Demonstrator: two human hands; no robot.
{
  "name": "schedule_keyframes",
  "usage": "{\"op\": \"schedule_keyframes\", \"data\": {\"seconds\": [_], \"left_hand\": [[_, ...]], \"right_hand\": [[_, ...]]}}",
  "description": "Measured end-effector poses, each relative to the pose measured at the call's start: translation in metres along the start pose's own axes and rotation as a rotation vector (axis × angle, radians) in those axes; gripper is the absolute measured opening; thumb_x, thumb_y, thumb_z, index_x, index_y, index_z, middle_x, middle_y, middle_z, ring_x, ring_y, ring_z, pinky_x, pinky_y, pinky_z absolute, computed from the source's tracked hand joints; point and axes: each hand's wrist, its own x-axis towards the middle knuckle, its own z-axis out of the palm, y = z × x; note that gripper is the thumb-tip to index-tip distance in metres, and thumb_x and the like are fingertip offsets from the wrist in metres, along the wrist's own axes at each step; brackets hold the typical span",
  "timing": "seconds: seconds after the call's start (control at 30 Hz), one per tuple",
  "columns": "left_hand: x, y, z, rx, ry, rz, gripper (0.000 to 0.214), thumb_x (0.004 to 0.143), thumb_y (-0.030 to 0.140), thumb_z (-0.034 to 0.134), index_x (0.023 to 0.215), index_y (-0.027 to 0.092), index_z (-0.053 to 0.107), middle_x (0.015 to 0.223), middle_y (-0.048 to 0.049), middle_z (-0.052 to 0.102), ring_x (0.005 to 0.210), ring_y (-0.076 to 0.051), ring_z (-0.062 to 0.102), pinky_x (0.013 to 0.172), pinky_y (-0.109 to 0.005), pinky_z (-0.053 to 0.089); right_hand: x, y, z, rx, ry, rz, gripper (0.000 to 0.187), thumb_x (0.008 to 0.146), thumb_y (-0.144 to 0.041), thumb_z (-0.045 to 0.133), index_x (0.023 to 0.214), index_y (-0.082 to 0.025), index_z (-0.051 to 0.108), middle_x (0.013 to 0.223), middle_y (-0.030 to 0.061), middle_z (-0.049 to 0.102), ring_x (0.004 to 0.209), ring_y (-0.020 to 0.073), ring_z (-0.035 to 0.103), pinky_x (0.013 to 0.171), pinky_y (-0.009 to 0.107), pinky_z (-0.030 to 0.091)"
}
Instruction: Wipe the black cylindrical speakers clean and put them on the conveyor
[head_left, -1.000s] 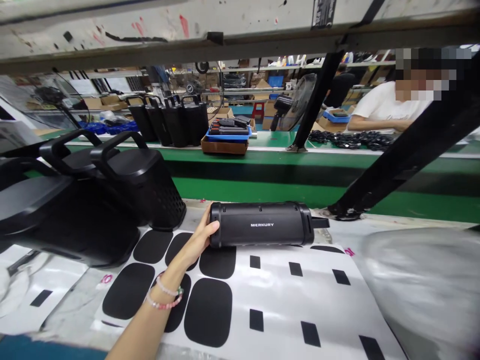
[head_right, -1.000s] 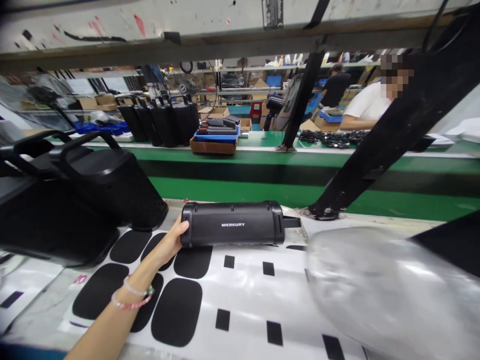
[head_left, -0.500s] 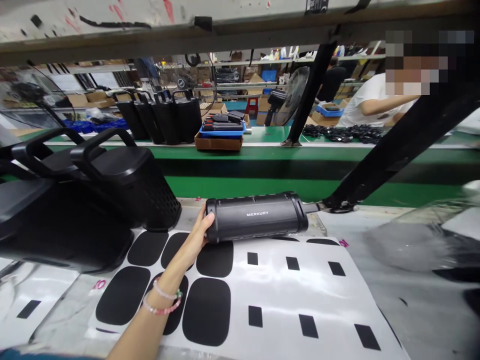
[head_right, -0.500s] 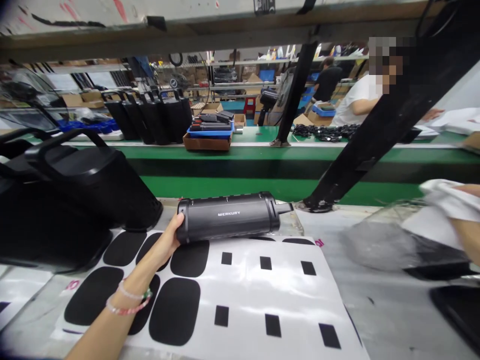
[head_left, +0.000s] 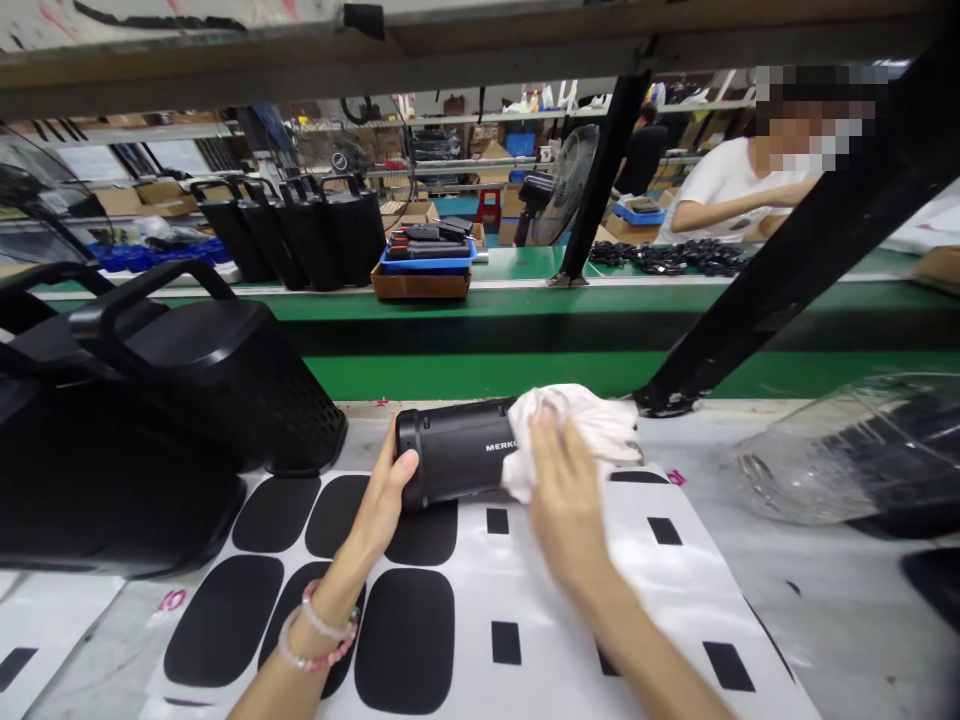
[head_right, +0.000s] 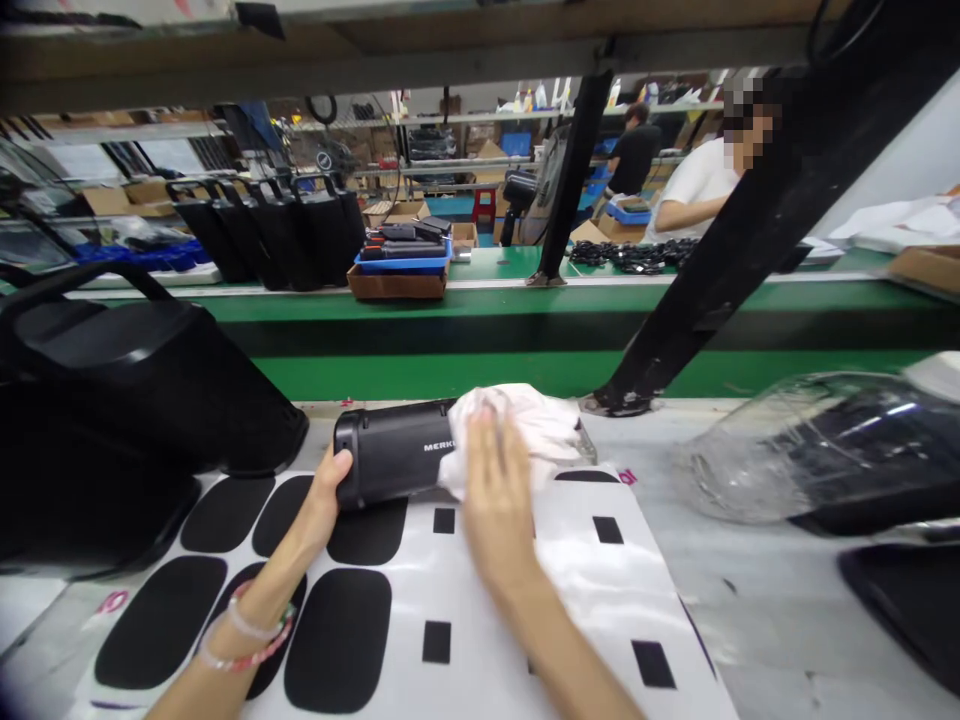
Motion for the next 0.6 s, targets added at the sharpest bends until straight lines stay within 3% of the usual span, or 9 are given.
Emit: {"op": "schedule_keyframes", "data": {"seconds": [0.1, 0.17, 0.27, 0.3, 0.37, 0.47, 0.53, 0.6], "left_hand": [[-0.003, -0.001, 0.0, 0.08, -0.019, 0.089, 0.072, 0.088, 0.055, 0.058, 0.15, 0.026, 0.038, 0.16, 0.0011, 0.033, 0.15, -0.029, 0.021, 0.124, -0.038, 0.015], [-0.004, 0.001, -0.001, 0.13, -0.04, 0.121, 0.075, 0.088, 0.056, 0.058, 0.152, 0.024, 0.035, 0.159, -0.0016, 0.036, 0.148, -0.03, 0.027, 0.123, -0.039, 0.02], [-0.004, 0.002, -0.001, 0.16, -0.053, 0.121, 0.081, 0.085, 0.06, 0.059, 0.152, 0.023, 0.034, 0.158, -0.0033, 0.038, 0.148, -0.032, 0.029, 0.121, -0.039, 0.024], [-0.004, 0.002, -0.001, 0.165, -0.051, 0.124, 0.082, 0.084, 0.061, 0.06, 0.152, 0.023, 0.034, 0.157, -0.0034, 0.039, 0.148, -0.032, 0.027, 0.122, -0.04, 0.022], [-0.003, 0.001, -0.001, 0.177, -0.042, 0.138, 0.084, 0.082, 0.062, 0.062, 0.151, 0.023, 0.037, 0.156, -0.0038, 0.041, 0.149, -0.033, 0.024, 0.123, -0.041, 0.018], [-0.001, 0.0, -0.003, 0.174, -0.048, 0.136, 0.088, 0.078, 0.064, 0.065, 0.151, 0.023, 0.037, 0.157, -0.0036, 0.039, 0.148, -0.034, 0.027, 0.123, -0.041, 0.018], [0.0, -0.001, -0.004, 0.186, -0.067, 0.141, 0.089, 0.078, 0.065, 0.064, 0.152, 0.023, 0.035, 0.16, -0.0023, 0.033, 0.149, -0.033, 0.025, 0.123, -0.04, 0.018], [0.0, -0.002, -0.004, 0.209, -0.083, 0.164, 0.088, 0.081, 0.065, 0.061, 0.153, 0.023, 0.033, 0.161, -0.0011, 0.03, 0.151, -0.031, 0.021, 0.124, -0.038, 0.015]], "right_hand": [[-0.009, -0.022, 0.001, 0.009, -0.052, -0.114, 0.066, 0.089, 0.005, 0.031, 0.153, -0.004, 0.027, 0.141, 0.0182, 0.055, 0.143, 0.0298, 0.035, 0.11, 0.046, 0.042], [-0.012, -0.019, -0.002, 0.006, -0.101, -0.169, 0.074, 0.085, 0.007, 0.03, 0.157, -0.008, 0.02, 0.139, 0.013, 0.058, 0.144, 0.0269, 0.034, 0.113, 0.047, 0.039], [-0.011, -0.006, -0.005, -0.136, -0.045, -0.018, 0.079, 0.083, 0.007, 0.03, 0.158, -0.012, 0.013, 0.141, 0.0141, 0.056, 0.148, 0.026, 0.027, 0.116, 0.055, 0.032], [-0.011, -0.005, -0.004, -0.172, -0.014, 0.023, 0.079, 0.083, 0.007, 0.031, 0.158, -0.01, 0.013, 0.143, 0.0168, 0.053, 0.149, 0.0271, 0.024, 0.116, 0.056, 0.031], [-0.011, -0.009, -0.002, -0.158, 0.006, -0.027, 0.077, 0.081, 0.007, 0.032, 0.156, -0.003, 0.018, 0.146, 0.0196, 0.049, 0.149, 0.0279, 0.022, 0.117, 0.054, 0.031], [-0.014, -0.013, -0.001, -0.077, -0.094, -0.183, 0.072, 0.081, 0.006, 0.036, 0.152, -0.008, 0.034, 0.142, 0.0106, 0.057, 0.148, 0.0245, 0.027, 0.121, 0.05, 0.027], [-0.016, -0.01, -0.004, -0.117, -0.073, -0.133, 0.071, 0.08, 0.007, 0.036, 0.15, -0.008, 0.037, 0.135, 0.0111, 0.062, 0.148, 0.0239, 0.025, 0.122, 0.053, 0.021], [-0.016, -0.01, -0.004, -0.177, -0.007, -0.029, 0.07, 0.079, 0.008, 0.034, 0.148, -0.002, 0.037, 0.132, 0.0181, 0.062, 0.149, 0.0264, 0.021, 0.12, 0.056, 0.023]]}}
